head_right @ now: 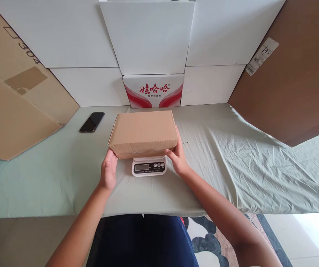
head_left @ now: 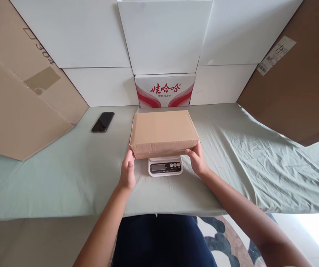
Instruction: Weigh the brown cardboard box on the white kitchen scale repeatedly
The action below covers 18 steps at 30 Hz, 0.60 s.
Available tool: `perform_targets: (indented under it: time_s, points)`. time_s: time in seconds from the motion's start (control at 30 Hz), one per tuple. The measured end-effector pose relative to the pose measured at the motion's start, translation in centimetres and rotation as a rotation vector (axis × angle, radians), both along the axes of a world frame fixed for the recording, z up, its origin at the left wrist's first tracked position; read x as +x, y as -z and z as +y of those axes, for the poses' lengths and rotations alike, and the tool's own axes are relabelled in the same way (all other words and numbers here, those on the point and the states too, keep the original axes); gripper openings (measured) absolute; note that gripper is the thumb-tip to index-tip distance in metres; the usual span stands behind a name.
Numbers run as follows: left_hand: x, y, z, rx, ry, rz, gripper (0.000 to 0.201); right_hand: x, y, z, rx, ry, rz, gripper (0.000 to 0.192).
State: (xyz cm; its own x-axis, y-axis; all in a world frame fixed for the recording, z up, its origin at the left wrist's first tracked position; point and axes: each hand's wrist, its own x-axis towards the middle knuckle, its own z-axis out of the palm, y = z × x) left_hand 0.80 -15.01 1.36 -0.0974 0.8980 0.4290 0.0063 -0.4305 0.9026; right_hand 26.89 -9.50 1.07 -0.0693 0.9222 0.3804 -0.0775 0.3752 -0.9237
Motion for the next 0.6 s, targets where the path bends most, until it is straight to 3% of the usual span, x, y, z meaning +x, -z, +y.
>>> perform_targets:
  time_s: [0.2, 0.4, 0.6]
  points:
    - [-0.2, 0.0, -0.1, 0.003, -0.002, -0.008, 0.089, -0.2, -0.5, -0.1, -0.001, -0.012, 0.04, 0.081]
    - [-1.6, -0.2, 0.2, 0.128, -0.223, -0.101, 0.075, 1.4, -2.1, 0.9, -0.002, 0.107, 0.185, 0.077]
    - [-1.5, -0.2, 0.5, 0.057, -0.116, -0.121, 0.078, 1.3, -1.7, 1.2, -0.061, 0.105, 0.127, 0.084]
